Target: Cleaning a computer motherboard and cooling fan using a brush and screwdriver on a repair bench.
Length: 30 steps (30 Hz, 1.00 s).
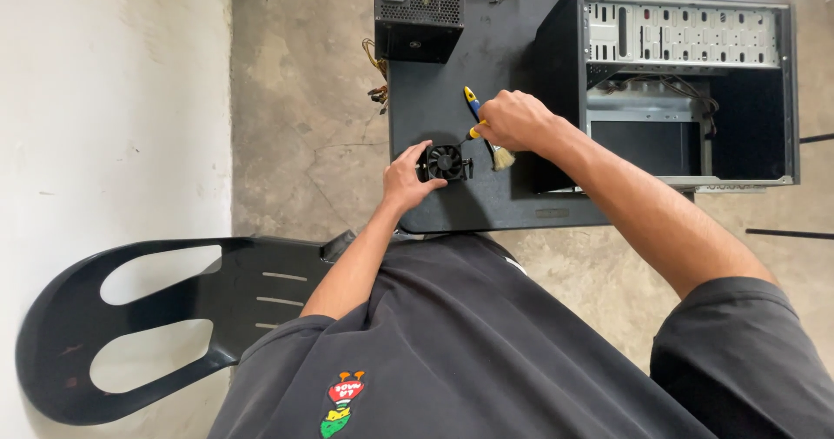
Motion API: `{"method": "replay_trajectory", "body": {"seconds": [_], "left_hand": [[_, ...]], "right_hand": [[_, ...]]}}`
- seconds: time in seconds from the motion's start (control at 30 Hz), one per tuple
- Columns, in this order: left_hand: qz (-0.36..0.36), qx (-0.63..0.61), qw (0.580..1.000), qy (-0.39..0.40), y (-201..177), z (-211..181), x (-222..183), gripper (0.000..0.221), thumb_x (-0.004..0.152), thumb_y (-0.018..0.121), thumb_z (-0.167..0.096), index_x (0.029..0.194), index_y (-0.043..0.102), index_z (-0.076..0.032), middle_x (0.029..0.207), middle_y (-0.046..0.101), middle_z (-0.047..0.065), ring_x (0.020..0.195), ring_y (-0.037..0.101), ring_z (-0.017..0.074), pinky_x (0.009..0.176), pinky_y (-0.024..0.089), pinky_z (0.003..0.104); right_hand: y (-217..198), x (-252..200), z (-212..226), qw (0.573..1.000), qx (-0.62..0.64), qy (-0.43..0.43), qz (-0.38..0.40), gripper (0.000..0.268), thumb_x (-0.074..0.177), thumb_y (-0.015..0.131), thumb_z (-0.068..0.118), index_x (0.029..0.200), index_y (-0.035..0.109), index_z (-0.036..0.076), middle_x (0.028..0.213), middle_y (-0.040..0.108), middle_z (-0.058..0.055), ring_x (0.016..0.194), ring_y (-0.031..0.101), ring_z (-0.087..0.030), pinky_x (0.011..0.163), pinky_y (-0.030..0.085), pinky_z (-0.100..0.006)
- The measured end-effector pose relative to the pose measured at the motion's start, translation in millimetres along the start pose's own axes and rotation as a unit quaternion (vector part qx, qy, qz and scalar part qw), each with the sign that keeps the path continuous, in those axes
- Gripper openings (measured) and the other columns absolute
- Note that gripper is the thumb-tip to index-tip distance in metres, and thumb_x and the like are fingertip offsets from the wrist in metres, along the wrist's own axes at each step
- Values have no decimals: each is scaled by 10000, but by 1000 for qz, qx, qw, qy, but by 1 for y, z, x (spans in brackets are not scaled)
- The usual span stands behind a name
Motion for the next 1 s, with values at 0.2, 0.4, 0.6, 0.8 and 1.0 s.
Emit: {"method": "replay_trajectory", "body": {"seconds": [0.2,0.4,0.6,0.8,1.0], "left_hand": [[-1,2,1000,3,3,5,1,938,662,902,-564,1486,515,-339,1408,619,-116,1309,608,154,1030,539,411],[8,18,1000,-8,4,4,0,938,678,894,-556,1501,496,-347,1421,604,-119,1314,605,169,1030,532,443],[22,30,999,-27,-4,-9,0,964,697,904,-486,1536,444,-365,1446,580,-127,1344,577,170,1047,507,471],[36,52,998,-25,-3,-14,-4,915,727,887,-472,1523,443,-399,1456,556,-150,1356,558,146,1026,520,467],[42,58,997,-34,-2,-13,-4,896,738,886,-468,1515,447,-389,1466,544,-149,1367,551,140,1030,524,474]], "right_hand": [[2,-4,1,1000,-1,-4,0,328,944,654,383,1029,810,107,929,780,-215,895,754,-466,789,613,-538],[15,-1,17,996,-91,26,4,364,966,610,378,958,808,73,838,771,-190,824,770,-413,698,623,-500],[43,24,28,989,-146,25,17,285,913,616,276,896,812,70,771,757,-151,740,762,-385,597,611,-513],[42,33,24,988,-111,95,55,257,921,595,165,979,798,19,842,768,-172,792,765,-375,523,594,-544],[47,42,19,988,-83,123,38,223,905,613,134,958,792,12,806,757,-178,769,761,-388,492,582,-559]]}}
Point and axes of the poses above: each hand's wrist, its own x-axis towards the middle knuckle, its own y-axis out of the palm, z = x × y, the point moved 7 cm from there along x, towards the middle knuckle
